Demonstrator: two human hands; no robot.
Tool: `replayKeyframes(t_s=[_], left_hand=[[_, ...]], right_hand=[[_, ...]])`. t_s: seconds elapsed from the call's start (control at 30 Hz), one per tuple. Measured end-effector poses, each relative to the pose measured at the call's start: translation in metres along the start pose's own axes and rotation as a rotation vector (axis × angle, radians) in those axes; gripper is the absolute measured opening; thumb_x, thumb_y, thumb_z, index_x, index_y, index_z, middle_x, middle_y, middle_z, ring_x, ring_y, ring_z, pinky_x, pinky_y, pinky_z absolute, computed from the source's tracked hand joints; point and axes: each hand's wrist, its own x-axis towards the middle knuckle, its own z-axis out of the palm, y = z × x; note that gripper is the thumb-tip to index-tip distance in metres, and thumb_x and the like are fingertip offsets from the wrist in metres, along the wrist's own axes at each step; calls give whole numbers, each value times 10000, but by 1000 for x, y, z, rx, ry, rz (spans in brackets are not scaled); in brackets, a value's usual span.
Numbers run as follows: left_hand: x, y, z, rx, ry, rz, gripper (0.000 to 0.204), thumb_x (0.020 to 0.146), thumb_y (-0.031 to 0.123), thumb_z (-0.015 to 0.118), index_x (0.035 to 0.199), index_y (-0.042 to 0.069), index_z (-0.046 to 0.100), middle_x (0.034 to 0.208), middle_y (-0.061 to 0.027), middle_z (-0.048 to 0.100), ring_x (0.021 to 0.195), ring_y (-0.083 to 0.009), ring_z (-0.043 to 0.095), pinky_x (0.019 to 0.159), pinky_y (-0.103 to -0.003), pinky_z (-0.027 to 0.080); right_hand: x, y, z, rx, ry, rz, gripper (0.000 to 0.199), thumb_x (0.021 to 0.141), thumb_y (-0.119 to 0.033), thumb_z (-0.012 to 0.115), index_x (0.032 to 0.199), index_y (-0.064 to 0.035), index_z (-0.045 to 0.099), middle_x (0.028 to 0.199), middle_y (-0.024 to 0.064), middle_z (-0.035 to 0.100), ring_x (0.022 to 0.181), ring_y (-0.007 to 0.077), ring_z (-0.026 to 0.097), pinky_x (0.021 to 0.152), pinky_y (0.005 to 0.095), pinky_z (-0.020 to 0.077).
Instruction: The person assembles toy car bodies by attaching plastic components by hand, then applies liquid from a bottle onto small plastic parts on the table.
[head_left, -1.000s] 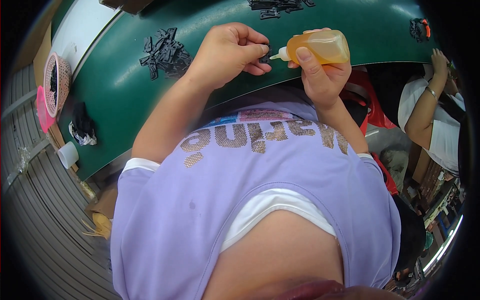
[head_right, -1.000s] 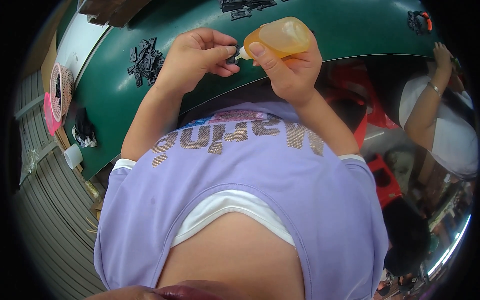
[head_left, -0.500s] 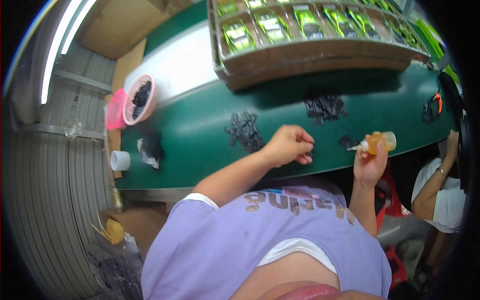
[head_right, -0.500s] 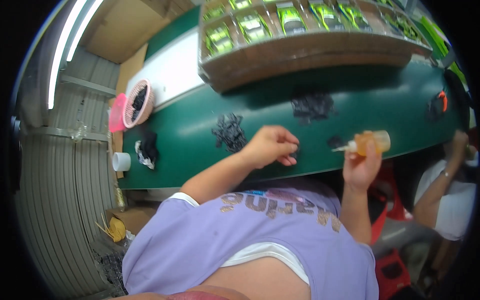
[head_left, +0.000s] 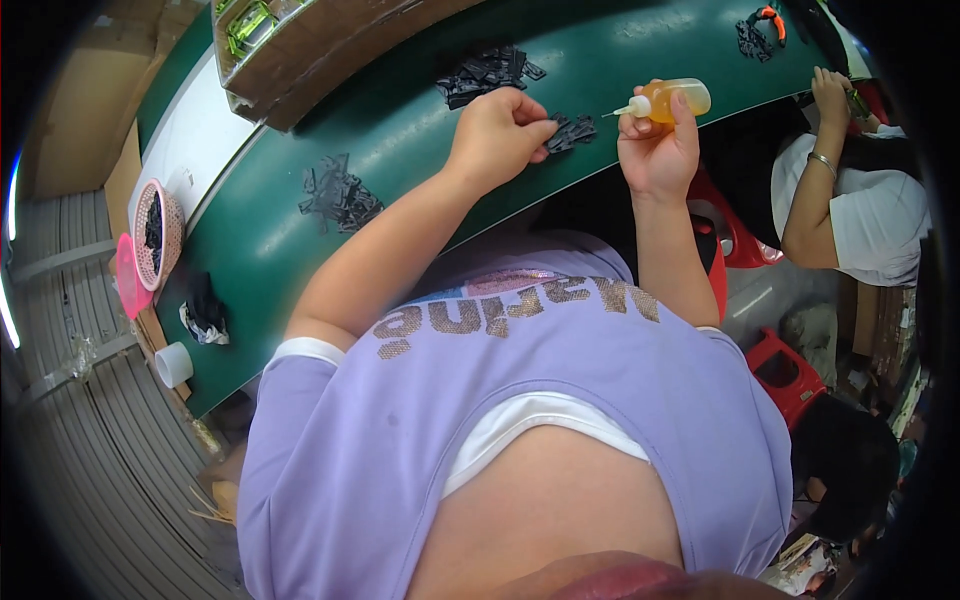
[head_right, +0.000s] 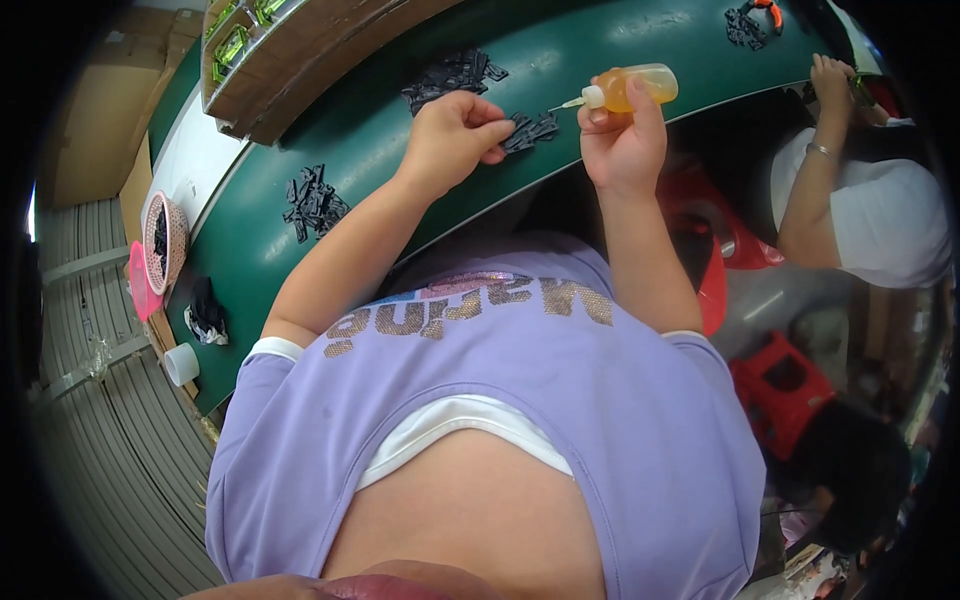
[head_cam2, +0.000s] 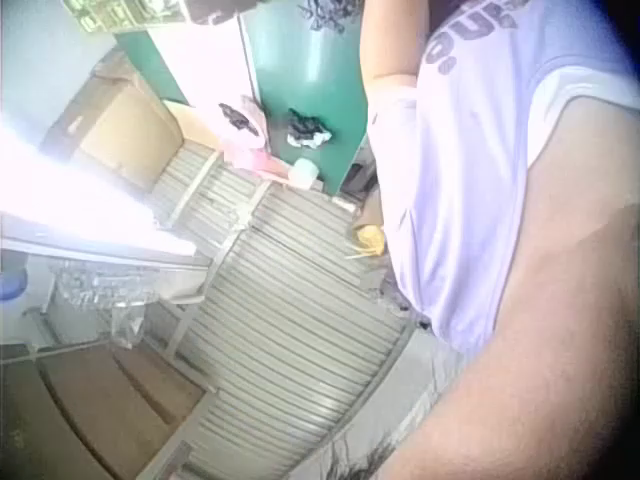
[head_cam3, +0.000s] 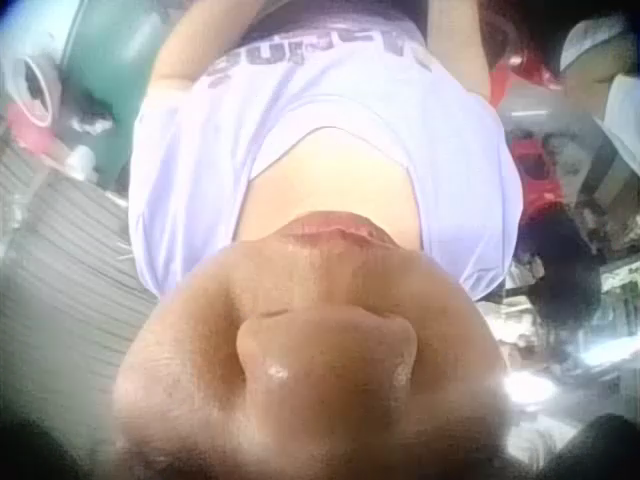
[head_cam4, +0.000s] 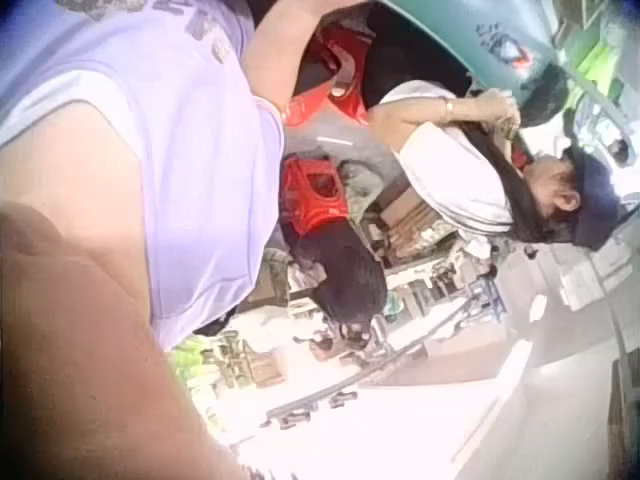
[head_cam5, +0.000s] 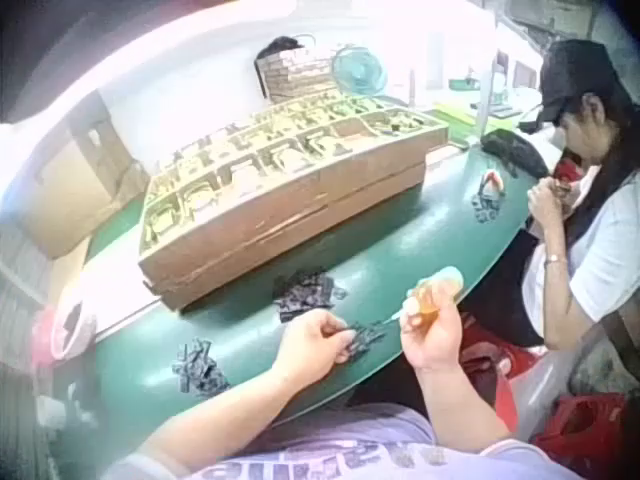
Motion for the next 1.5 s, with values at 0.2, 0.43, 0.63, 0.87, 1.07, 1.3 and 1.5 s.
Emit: replayKeyframes(t_s=[0.2,0.43,0.63,0.87,1.07,1.3,1.5], left_hand=[[-27,-22,-19,295,190,408,191,871,137,683,978,-17,647,877,-87,639,647,-151,643,578,-265,524],[-67,-29,-123,822,569,177,284,764,258,741,943,46,682,963,-128,632,875,-299,639,765,-395,521],[-70,-37,-172,768,429,-209,330,724,286,762,907,28,670,909,-153,672,860,-337,651,752,-407,518],[-65,-50,-181,575,478,-163,274,684,231,793,778,7,666,732,-128,676,682,-255,658,654,-364,517],[-65,-38,-177,602,418,-262,253,702,229,787,777,16,674,746,-135,686,691,-261,663,651,-369,517],[-81,-40,-178,797,632,-52,333,700,256,787,901,26,655,935,-171,620,929,-348,606,835,-411,488],[-73,-71,-203,646,479,-61,301,751,188,754,860,-72,649,845,-190,666,800,-306,643,761,-382,497]], right_hand=[[-2,-6,-9,11,-45,51,266,930,-245,588,1053,-10,598,923,131,648,627,123,521,559,257,396],[3,-4,-6,-54,-17,5,315,920,-254,602,1080,17,581,959,151,639,638,131,513,574,259,399],[-3,-1,5,-60,43,2,270,935,-251,596,1082,-26,572,941,109,628,710,139,577,567,231,451],[-8,3,10,-91,67,-23,277,932,-283,605,1057,-38,572,898,102,632,568,102,528,500,243,431],[-10,2,13,-103,40,-52,273,918,-287,627,1043,-49,579,884,96,627,575,106,531,520,243,431],[-7,4,12,-51,31,-25,237,903,-264,645,1019,-68,576,852,83,627,607,131,559,517,245,442],[-1,10,9,-45,-38,-37,137,911,-205,621,981,-98,573,857,48,614,604,110,549,518,251,428]])
